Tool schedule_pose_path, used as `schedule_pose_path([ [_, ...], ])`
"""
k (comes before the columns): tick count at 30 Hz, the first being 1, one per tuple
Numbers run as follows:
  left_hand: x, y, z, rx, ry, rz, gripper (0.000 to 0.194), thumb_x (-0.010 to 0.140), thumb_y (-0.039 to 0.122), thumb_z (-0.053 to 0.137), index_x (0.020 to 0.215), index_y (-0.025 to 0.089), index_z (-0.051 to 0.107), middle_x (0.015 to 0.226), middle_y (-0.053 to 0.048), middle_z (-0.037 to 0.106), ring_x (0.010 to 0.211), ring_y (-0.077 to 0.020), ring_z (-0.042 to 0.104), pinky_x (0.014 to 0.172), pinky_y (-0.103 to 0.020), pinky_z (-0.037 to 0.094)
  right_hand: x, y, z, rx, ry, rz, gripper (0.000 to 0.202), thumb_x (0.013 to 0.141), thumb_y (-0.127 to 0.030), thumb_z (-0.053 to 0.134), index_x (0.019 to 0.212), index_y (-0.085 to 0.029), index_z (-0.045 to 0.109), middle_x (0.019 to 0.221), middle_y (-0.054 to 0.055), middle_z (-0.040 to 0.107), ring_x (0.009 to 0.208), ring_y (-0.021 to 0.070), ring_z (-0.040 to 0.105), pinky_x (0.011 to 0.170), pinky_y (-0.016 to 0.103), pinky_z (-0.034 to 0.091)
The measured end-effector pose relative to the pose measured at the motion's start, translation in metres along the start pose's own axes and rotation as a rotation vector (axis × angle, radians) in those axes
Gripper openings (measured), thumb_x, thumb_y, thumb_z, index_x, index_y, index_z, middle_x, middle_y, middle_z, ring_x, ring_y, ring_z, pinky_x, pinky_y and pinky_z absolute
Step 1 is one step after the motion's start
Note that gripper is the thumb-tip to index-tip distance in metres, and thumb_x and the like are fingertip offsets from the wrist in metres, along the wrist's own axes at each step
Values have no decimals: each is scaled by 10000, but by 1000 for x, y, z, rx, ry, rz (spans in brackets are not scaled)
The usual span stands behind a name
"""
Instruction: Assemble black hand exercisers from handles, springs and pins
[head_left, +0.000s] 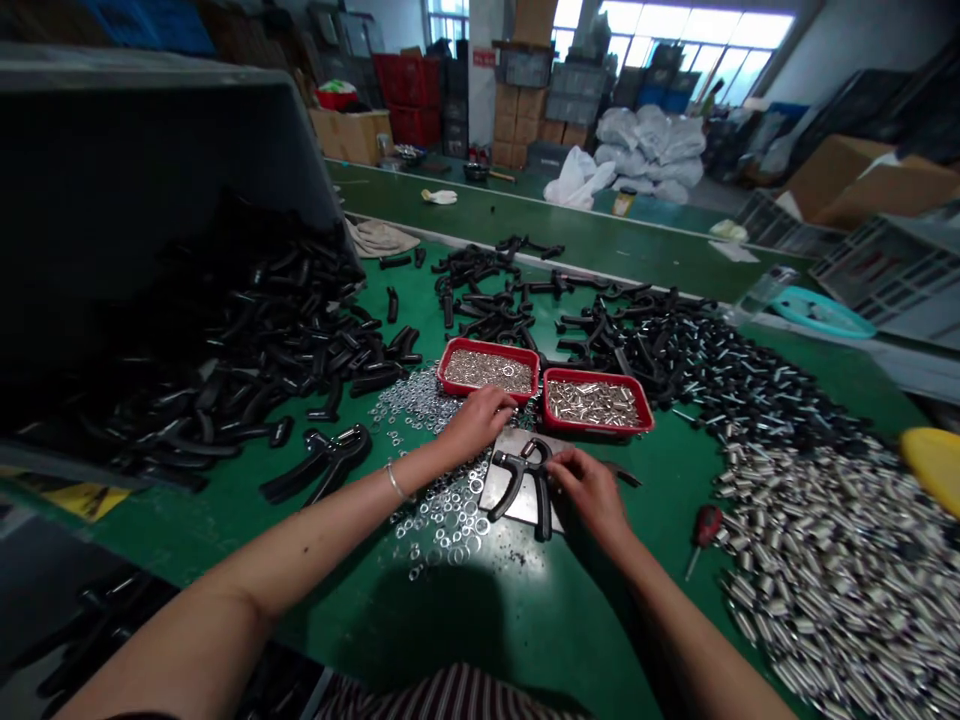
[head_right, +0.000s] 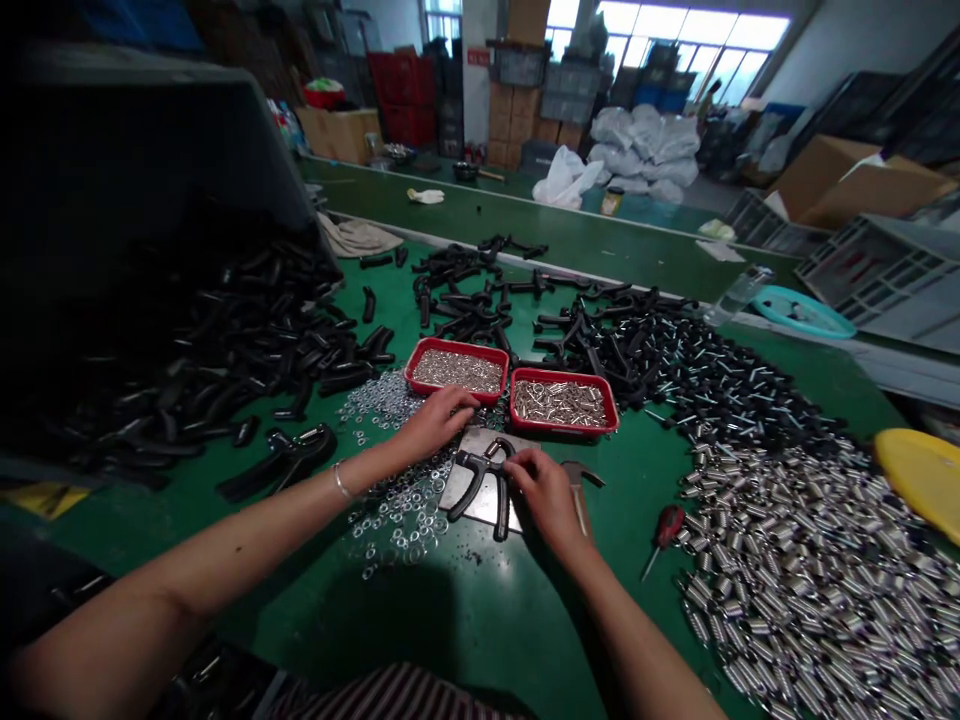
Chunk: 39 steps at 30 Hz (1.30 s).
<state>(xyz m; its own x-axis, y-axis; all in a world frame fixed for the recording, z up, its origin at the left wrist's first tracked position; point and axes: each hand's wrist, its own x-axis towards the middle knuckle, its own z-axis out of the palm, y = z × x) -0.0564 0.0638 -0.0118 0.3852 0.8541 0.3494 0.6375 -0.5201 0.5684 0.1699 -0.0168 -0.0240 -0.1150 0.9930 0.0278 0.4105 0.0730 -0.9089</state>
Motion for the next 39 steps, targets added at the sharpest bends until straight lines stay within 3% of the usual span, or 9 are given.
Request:
schedule_pose_path([
  [4,49,-40,-17,168,54,-123,170,915,152,521,948,153,688,999,-77,666,1011,-216,606,962,-367,461,2,4,12,-347,-2,-365,201,968,-334,535,859,-200,637,892,76,642,898,236,587,844,381,477],
  [7,69,-65,-17,226,73,-192,188,891,134,521,926,128,706,997,-110,672,1014,-241,603,979,-391,445,2,7,18,-479,9,-462,212,996,-294,485,879,-191,629,889,91,628,888,234,574,816,375,496],
  [17,69,-80,-1,300,25,-244,142,860,202,628,928,146,740,982,-129,665,997,-276,596,942,-394,440,2,11,18,-674,-79,-540,260,1022,-267,420,987,-198,668,988,106,663,921,235,591,805,368,526],
  [19,69,-80,-3,297,31,-253,119,854,192,636,882,136,737,933,-129,667,967,-273,602,927,-388,446,-5,10,3,-628,-87,-511,246,1023,-277,417,1081,-205,644,1057,108,655,986,234,598,862,375,522],
  [22,67,-79,-4,277,53,-244,138,879,187,603,868,139,731,932,-122,668,968,-259,601,935,-370,442,-36,18,-32,-703,68,-352,241,993,-343,476,1145,-194,589,1128,142,628,1064,276,586,920,432,493],
  [25,63,-77,-3,243,93,-237,164,902,186,570,907,152,730,971,-112,669,991,-245,598,950,-354,439,-75,33,-66,-869,66,-56,257,915,-449,565,929,-193,576,921,134,644,861,302,616,765,436,495],
  [30,59,-73,-5,146,192,-243,157,894,196,582,935,166,730,996,-103,688,1023,-246,603,968,-370,448,-105,28,-88,-313,-105,412,355,883,-571,523,811,-226,476,659,3,574,589,195,583,570,309,445],
  [34,57,-71,-14,16,233,-248,151,880,164,577,921,171,722,985,-67,724,979,-203,644,937,-333,486,-105,-9,-80,135,-152,470,395,926,-608,455,1068,-240,480,747,-25,607,492,132,541,474,254,412],
  [39,36,-50,-19,-245,253,-266,166,871,203,612,1015,158,680,1022,-57,736,932,-169,679,868,-306,531,-97,-45,-63,-164,-215,256,325,942,-541,478,965,-228,563,739,10,606,636,177,585,590,281,453],
])
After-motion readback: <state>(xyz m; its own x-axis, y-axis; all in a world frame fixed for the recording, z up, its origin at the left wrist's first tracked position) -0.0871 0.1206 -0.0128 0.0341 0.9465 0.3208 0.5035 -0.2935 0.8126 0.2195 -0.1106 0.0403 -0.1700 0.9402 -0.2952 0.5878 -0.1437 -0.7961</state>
